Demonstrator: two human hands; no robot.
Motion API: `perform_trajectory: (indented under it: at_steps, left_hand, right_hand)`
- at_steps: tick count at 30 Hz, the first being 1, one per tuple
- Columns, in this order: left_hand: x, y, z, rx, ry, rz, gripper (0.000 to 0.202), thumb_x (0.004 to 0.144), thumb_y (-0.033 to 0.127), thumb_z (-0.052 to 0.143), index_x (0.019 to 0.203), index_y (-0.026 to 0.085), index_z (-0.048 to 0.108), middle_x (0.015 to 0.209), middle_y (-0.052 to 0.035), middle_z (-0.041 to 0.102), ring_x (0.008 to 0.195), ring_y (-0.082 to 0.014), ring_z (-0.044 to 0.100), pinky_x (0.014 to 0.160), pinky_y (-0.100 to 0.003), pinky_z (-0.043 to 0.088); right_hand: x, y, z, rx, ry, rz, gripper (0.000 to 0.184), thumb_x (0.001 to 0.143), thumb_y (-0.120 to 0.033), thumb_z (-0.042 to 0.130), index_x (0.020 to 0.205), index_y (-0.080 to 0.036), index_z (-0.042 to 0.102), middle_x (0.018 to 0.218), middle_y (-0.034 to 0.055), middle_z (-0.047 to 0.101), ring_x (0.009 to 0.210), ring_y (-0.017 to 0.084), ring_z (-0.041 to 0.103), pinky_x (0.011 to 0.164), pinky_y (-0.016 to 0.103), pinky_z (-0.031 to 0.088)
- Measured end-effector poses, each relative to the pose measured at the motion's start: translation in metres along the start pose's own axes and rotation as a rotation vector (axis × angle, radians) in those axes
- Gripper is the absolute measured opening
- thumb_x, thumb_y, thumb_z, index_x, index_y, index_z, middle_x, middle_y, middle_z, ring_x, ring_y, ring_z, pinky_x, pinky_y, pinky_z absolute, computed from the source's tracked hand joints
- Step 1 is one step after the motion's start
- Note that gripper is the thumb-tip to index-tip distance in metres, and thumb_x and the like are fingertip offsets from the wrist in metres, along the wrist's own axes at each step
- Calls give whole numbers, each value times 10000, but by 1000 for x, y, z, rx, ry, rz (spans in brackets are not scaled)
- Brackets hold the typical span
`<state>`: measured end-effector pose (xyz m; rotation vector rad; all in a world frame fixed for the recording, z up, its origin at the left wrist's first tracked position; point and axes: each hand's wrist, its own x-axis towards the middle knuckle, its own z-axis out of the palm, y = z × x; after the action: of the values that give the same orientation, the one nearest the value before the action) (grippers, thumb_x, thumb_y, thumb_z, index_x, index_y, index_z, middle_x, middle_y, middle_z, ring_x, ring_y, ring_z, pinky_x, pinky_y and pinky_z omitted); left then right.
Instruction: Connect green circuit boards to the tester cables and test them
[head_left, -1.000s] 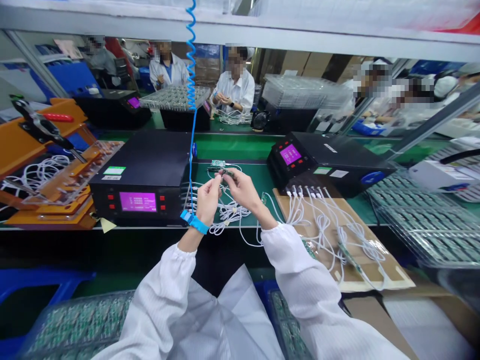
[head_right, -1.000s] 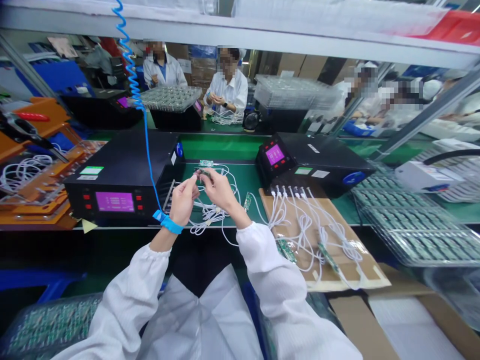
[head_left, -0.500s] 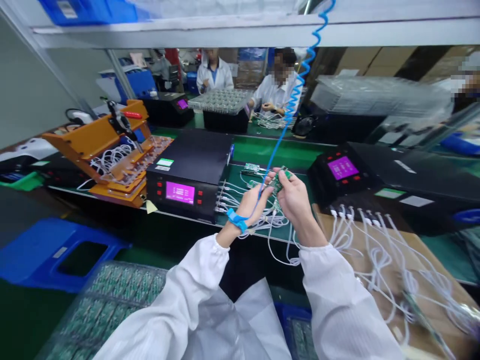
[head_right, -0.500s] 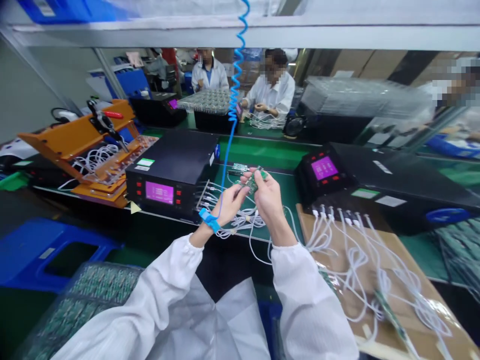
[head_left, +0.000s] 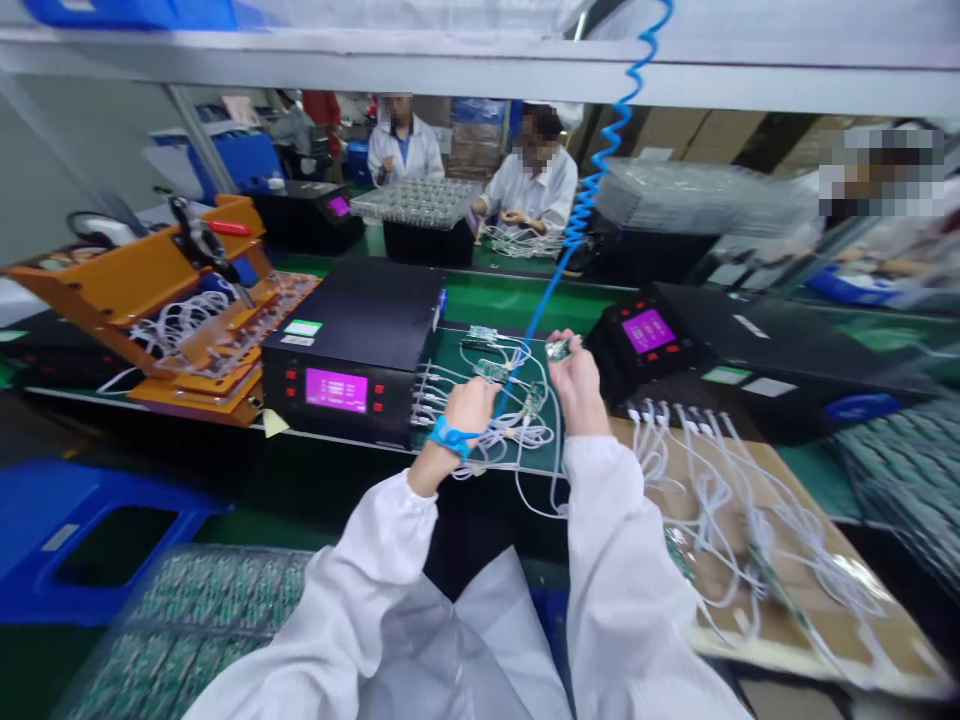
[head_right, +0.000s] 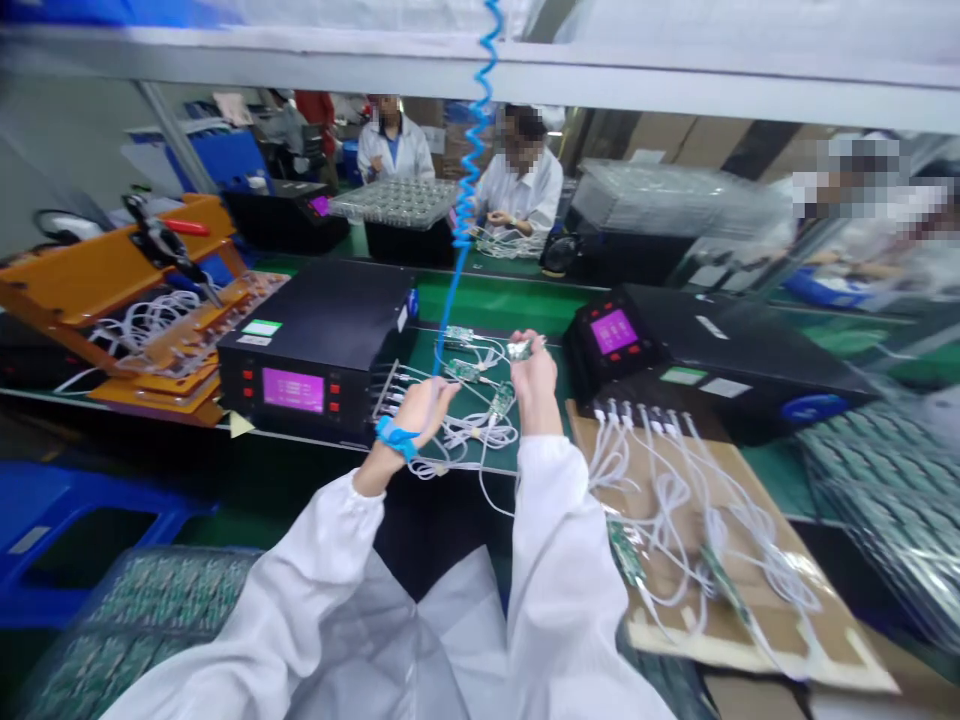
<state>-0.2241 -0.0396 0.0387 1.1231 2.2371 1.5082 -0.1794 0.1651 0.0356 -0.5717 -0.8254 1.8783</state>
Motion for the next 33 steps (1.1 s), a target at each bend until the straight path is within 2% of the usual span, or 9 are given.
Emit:
perform_trajectory:
  at_steps: [2, 5, 8, 11, 16, 19, 22, 26, 33]
  left_hand:
    - [-2, -10, -8, -8, -8, -20, 318, 1000, 321, 551, 692, 245, 541, 590, -22, 598, 661, -227, 625, 755, -351, 461]
    - [3, -22, -14, -32, 24, -30, 256, 1045, 339, 424, 856, 236, 563, 657, -17, 681, 644, -199, 625, 716, -326, 463]
    - [10, -29, -8, -27, 45, -20, 242, 1059, 359, 360, 956, 236, 542, 746, -31, 730, 649, -194, 636, 679, -319, 461]
    - [17, -32, -1, 29, 25, 15, 198, 1040, 317, 377, 982, 240, 550, 791, -43, 734, 655, -208, 638, 683, -340, 479]
    - [30, -32, -1, 180, 26, 123, 228, 796, 23, 500, 854, 226, 587, 937, -113, 702, 1022, -306, 654, 988, -472, 493]
    - [35, -31, -3, 219, 1, 167, 274, 714, -20, 529, 813, 229, 588, 897, -107, 686, 1079, -324, 632, 1028, -489, 495]
    - [38, -31, -2, 205, 4, 175, 268, 770, 57, 600, 989, 210, 618, 912, -92, 686, 1028, -312, 649, 1015, -498, 520]
    - [45, -27, 2, 98, 67, 95, 399, 884, 192, 624, 1272, 174, 535, 1023, -100, 684, 975, -259, 683, 975, -458, 556]
    - [60, -12, 27, -311, 23, -159, 269, 956, 298, 651, 1157, 123, 607, 987, -129, 723, 899, -231, 739, 786, -341, 582]
  right_hand:
    - [19, -16, -13, -37, 59, -59, 263, 1018, -120, 525, 771, -210, 510, 707, -49, 582, 641, 77, 632, 782, 242, 635]
    - [28, -26, -32, -142, 69, -100, 137, 931, -176, 685, 855, -189, 571, 692, -53, 599, 609, 90, 621, 702, 249, 621]
    - [24, -18, -39, -607, -98, -225, 208, 909, -328, 711, 1024, -173, 636, 724, -42, 633, 589, 99, 602, 639, 251, 589]
    - [20, -3, -29, -1046, -334, -329, 292, 931, -395, 658, 1090, -152, 688, 786, 2, 692, 640, 125, 621, 697, 290, 585]
    - [19, 26, 4, -1367, -655, -366, 184, 770, -153, 811, 946, -158, 759, 939, 87, 770, 928, 245, 703, 972, 396, 531]
    - [19, 41, 18, -1534, -795, -377, 248, 743, -62, 804, 969, -154, 760, 1062, 143, 773, 1061, 304, 701, 1001, 408, 514]
    - [19, 46, 21, -1649, -895, -396, 266, 771, -18, 759, 1002, -148, 753, 1062, 149, 764, 1059, 305, 701, 969, 386, 521]
    - [23, 27, 15, -1707, -986, -458, 195, 874, -76, 699, 1044, -165, 738, 1101, 125, 724, 1048, 261, 677, 959, 352, 510]
    - [29, -26, -9, -1534, -804, -735, 98, 980, -225, 619, 1058, -175, 649, 1051, 105, 666, 943, 240, 639, 877, 361, 505]
